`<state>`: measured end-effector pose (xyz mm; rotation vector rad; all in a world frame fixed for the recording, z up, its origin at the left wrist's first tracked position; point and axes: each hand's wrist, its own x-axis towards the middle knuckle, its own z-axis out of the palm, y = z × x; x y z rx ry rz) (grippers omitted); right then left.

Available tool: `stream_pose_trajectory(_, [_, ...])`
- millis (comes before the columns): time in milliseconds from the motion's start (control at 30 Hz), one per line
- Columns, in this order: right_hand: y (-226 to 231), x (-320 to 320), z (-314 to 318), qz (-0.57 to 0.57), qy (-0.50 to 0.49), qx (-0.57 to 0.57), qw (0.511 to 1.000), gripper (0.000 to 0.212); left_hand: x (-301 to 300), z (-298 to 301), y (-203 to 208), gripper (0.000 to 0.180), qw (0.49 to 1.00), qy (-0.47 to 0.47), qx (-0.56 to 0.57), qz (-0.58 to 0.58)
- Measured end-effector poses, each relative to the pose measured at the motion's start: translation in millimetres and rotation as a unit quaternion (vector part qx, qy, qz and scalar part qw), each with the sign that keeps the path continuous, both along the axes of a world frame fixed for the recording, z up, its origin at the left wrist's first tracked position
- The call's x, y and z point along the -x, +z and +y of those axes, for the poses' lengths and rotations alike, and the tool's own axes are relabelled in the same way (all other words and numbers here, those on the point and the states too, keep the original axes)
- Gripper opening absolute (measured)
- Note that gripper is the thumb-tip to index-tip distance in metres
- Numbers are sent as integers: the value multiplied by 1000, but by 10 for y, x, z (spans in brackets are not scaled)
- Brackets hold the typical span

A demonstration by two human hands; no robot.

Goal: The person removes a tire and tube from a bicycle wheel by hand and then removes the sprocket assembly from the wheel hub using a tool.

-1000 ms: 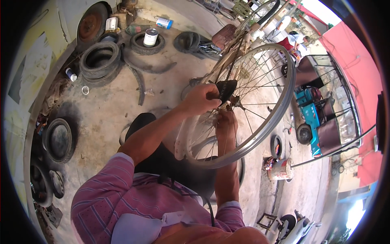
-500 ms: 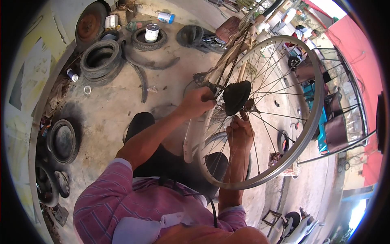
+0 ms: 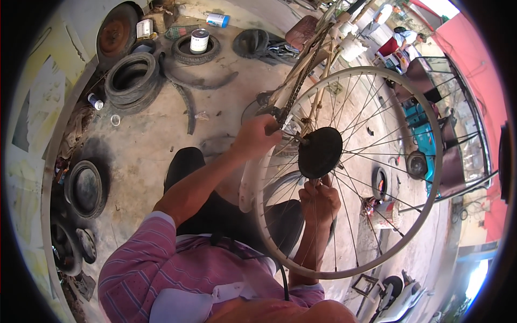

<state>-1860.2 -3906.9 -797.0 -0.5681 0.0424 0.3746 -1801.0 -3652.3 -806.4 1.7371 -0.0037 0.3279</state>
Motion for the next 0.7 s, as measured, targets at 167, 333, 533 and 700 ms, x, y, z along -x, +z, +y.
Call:
stream_pose_trajectory(167, [419, 215, -75, -67, -39, 45, 996, 49, 35, -110, -28, 22, 967, 113, -219, -63])
stream_pose_trajectory(333, [723, 288, -320, -93, -49, 32, 994, 44, 64, -73, -35, 23, 950, 125, -275, -77])
stream_pose_trajectory(533, [1164, 522, -500, -71, -59, 39, 995, 44, 274, -68, 32, 30, 981, 33, -134, -136])
stream_pose_trajectory(700, [1179, 575, -746, -125, -153, 101, 975, 54, 195, -202, -111, 29, 960, -127, -132, -214])
